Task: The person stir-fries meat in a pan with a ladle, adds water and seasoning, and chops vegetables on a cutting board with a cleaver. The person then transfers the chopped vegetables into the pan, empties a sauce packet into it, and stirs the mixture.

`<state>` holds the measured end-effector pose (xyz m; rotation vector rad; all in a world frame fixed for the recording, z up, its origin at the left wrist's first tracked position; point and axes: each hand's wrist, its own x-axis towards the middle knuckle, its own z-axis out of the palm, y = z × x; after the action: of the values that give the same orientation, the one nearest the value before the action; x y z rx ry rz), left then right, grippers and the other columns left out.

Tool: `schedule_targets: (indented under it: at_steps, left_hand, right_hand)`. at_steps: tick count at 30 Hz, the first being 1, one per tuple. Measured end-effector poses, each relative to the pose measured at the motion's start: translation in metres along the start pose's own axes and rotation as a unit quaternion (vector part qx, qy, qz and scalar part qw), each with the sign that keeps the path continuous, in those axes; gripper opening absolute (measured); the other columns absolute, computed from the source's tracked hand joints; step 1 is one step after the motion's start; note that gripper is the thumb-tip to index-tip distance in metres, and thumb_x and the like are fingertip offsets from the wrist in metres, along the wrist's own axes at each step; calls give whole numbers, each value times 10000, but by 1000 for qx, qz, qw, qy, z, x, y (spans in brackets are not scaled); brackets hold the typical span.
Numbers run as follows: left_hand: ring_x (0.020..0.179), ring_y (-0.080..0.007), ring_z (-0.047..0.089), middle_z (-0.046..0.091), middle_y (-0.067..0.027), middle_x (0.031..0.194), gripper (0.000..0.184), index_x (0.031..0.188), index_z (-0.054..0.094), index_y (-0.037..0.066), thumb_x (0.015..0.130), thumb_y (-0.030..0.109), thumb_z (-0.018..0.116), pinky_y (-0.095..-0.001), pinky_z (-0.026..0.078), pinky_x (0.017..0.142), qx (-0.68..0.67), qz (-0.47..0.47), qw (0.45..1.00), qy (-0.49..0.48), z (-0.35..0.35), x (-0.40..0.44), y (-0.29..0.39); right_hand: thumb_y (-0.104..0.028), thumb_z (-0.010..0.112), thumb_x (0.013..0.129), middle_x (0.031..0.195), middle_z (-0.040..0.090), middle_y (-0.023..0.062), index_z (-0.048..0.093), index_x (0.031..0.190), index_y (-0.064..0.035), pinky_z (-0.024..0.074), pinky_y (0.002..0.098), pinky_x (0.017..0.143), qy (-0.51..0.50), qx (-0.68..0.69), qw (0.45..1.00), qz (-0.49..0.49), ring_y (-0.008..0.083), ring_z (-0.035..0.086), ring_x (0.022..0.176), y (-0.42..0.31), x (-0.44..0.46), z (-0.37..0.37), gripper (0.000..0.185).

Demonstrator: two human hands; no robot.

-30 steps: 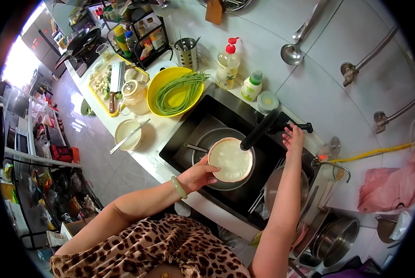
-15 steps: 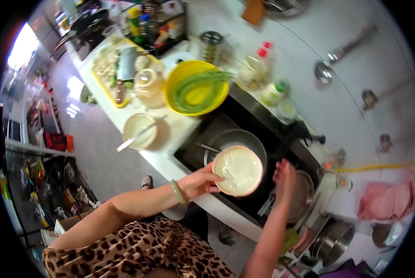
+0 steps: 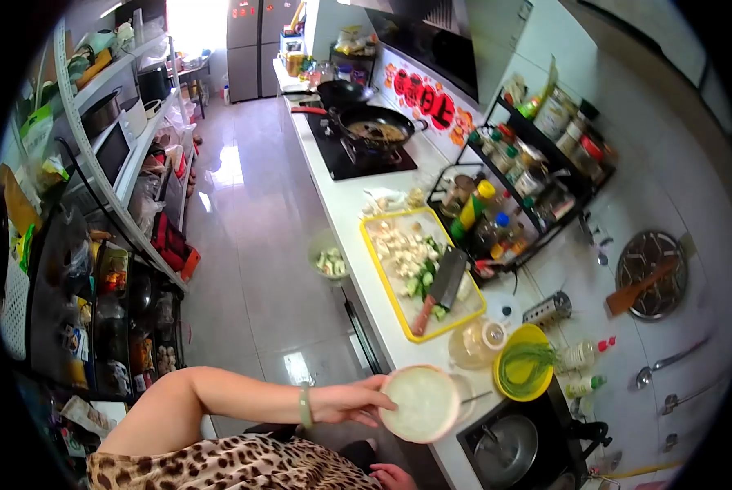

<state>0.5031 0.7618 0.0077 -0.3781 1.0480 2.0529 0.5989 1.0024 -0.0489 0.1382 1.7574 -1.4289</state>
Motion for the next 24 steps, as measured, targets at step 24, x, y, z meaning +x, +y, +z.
schedule_targets:
  at_steps: [24]
  left_hand:
    - [787,-165,628,603,-43,992,422,1236,445,139,841,102,587,-291,554,629,-121,312,902,274,-368,-140,368]
  right_hand:
    - [-261,548,915,1134,549,74,392,1302,-166,478,276,721,-89,205,944,-243,189,597,975,-477,530,119,428]
